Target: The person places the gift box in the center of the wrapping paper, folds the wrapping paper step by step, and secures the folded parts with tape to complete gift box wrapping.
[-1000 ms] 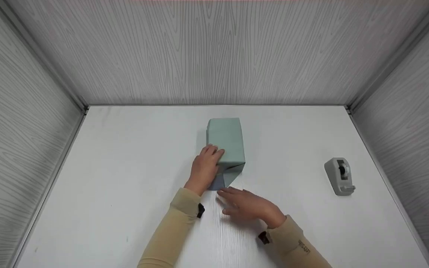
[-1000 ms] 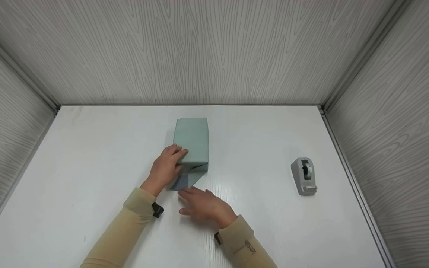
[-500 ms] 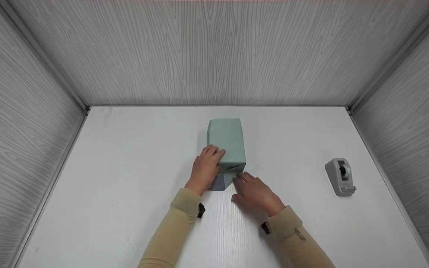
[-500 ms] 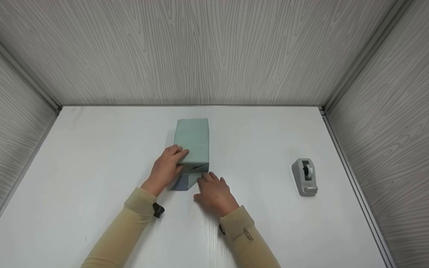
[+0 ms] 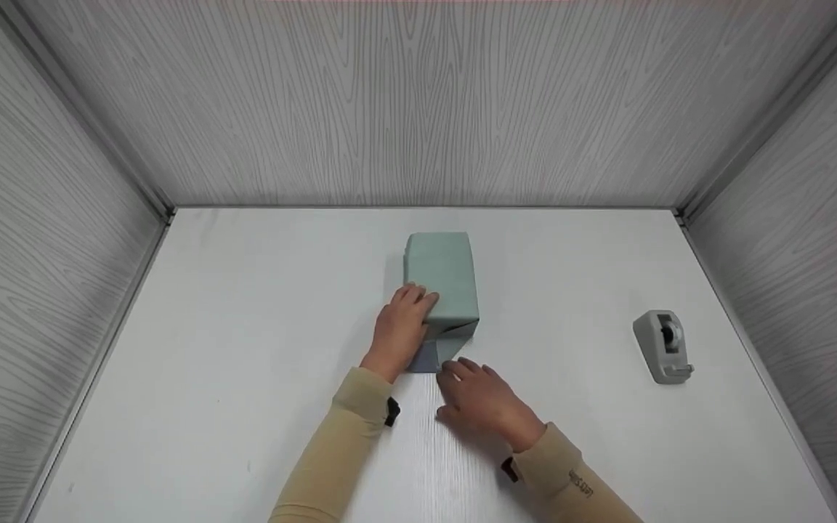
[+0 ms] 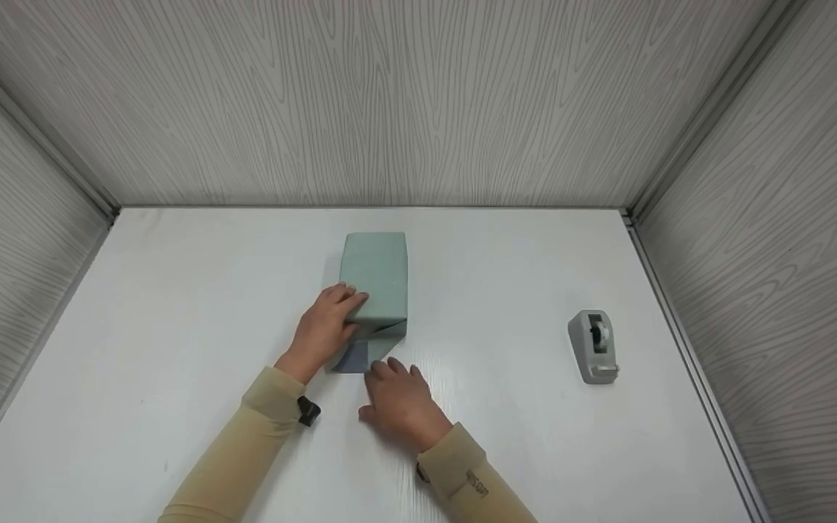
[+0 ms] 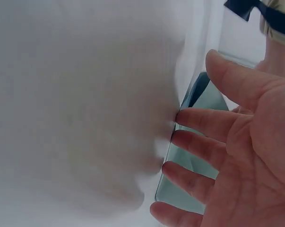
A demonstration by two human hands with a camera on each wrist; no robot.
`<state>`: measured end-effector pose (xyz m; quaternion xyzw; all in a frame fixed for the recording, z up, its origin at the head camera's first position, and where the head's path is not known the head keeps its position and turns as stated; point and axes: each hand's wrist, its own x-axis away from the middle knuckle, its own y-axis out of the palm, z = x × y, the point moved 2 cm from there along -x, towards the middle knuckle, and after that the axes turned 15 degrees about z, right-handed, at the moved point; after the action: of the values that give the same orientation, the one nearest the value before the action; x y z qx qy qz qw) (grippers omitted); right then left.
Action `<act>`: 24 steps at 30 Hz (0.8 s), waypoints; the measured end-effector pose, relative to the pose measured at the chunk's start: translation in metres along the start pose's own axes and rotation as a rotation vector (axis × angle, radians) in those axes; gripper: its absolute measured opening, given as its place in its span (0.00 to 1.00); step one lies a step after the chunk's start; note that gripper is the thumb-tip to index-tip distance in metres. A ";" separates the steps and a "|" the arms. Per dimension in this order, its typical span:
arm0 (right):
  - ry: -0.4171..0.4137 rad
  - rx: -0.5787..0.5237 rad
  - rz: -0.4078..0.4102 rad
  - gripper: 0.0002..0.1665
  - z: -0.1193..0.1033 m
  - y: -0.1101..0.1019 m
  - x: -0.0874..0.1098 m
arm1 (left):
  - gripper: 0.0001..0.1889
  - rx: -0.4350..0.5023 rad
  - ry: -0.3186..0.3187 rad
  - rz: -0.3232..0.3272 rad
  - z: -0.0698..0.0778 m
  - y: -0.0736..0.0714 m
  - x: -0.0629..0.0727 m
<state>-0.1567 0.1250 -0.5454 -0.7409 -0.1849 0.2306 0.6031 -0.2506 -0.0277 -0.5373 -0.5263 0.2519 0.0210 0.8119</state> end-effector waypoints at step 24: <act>0.264 -0.180 0.519 0.30 0.062 -0.039 -0.044 | 0.28 0.012 0.024 0.032 -0.002 0.002 0.002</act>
<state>-0.2276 0.1590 -0.5122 -0.8375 0.0708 0.2614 0.4747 -0.2506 -0.0287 -0.5402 -0.5175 0.2700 0.0262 0.8115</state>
